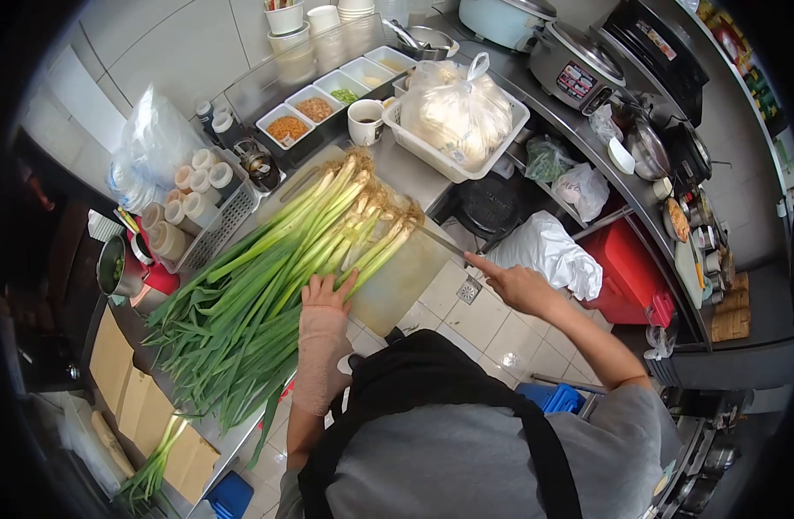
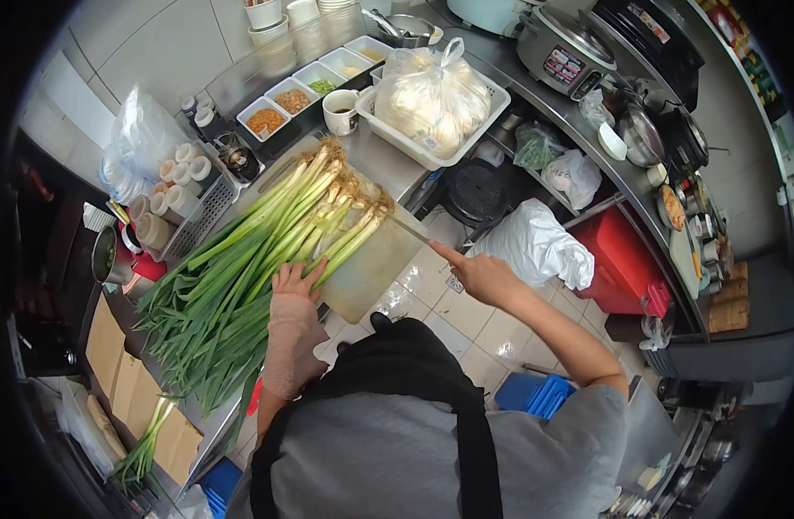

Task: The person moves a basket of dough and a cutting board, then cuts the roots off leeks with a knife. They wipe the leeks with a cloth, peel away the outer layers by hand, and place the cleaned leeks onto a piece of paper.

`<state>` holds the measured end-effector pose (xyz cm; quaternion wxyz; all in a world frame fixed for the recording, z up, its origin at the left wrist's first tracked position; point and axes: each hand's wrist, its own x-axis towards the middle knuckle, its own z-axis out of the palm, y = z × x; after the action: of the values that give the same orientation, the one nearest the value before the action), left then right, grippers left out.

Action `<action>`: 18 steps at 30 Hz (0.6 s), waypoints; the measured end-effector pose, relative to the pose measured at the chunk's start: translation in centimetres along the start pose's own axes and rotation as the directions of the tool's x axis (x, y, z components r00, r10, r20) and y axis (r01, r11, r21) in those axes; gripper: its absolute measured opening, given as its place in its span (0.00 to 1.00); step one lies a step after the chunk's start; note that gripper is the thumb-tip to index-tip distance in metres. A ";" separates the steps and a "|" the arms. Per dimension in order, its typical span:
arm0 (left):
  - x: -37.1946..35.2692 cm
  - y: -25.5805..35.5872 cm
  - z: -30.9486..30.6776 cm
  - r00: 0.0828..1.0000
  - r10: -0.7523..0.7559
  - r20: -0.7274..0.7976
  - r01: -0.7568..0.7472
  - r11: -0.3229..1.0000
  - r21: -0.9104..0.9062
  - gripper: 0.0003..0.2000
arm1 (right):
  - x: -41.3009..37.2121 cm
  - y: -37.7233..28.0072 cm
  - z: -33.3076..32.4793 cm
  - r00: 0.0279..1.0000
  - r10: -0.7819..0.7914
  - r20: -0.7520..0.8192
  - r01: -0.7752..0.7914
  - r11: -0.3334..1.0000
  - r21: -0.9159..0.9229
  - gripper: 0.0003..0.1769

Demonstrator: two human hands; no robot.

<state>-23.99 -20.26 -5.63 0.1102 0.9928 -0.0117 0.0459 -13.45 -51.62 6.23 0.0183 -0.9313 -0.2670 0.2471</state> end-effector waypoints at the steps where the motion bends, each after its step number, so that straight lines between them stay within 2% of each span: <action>1: 0.0 -0.3 0.2 1.000 0.019 -0.001 -0.019 1.000 0.012 0.33 | 0.4 0.1 -0.2 1.000 -0.006 0.019 0.006 1.000 -0.006 0.31; 4: 0.3 -0.4 0.3 1.000 0.010 0.029 -0.011 1.000 0.014 0.33 | 2.3 0.7 -1.7 0.993 -0.046 0.108 0.040 0.998 0.057 0.31; 5: 0.3 -0.3 -0.1 0.998 -0.003 0.055 0.004 1.000 -0.014 0.33 | 2.9 0.8 -2.4 0.988 -0.087 0.124 0.070 0.989 0.132 0.31; 7: 0.5 0.0 -1.1 0.994 -0.035 0.104 0.042 0.997 -0.072 0.31 | 4.2 0.2 -3.5 0.974 -0.052 0.218 0.027 0.993 0.118 0.31; 11: 0.8 -0.6 0.0 0.994 -0.049 0.097 0.055 0.997 -0.059 0.31 | 5.3 -0.5 -3.3 0.939 -0.023 0.342 -0.028 0.989 0.144 0.36; 14: 0.6 -0.8 0.3 0.994 -0.058 0.095 0.064 0.996 -0.066 0.32 | 5.6 2.0 1.5 0.977 -0.173 0.126 0.143 0.966 0.213 0.38; 18: 0.5 -1.6 0.8 0.994 -0.052 0.100 0.056 0.997 -0.045 0.33 | 5.5 1.4 5.4 0.992 -0.008 0.128 -0.003 0.996 0.084 0.41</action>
<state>-23.41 -18.88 -6.75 0.1342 0.9909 0.0087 -0.0065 -11.29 -50.62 -1.24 0.0405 -0.9116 -0.2581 0.3175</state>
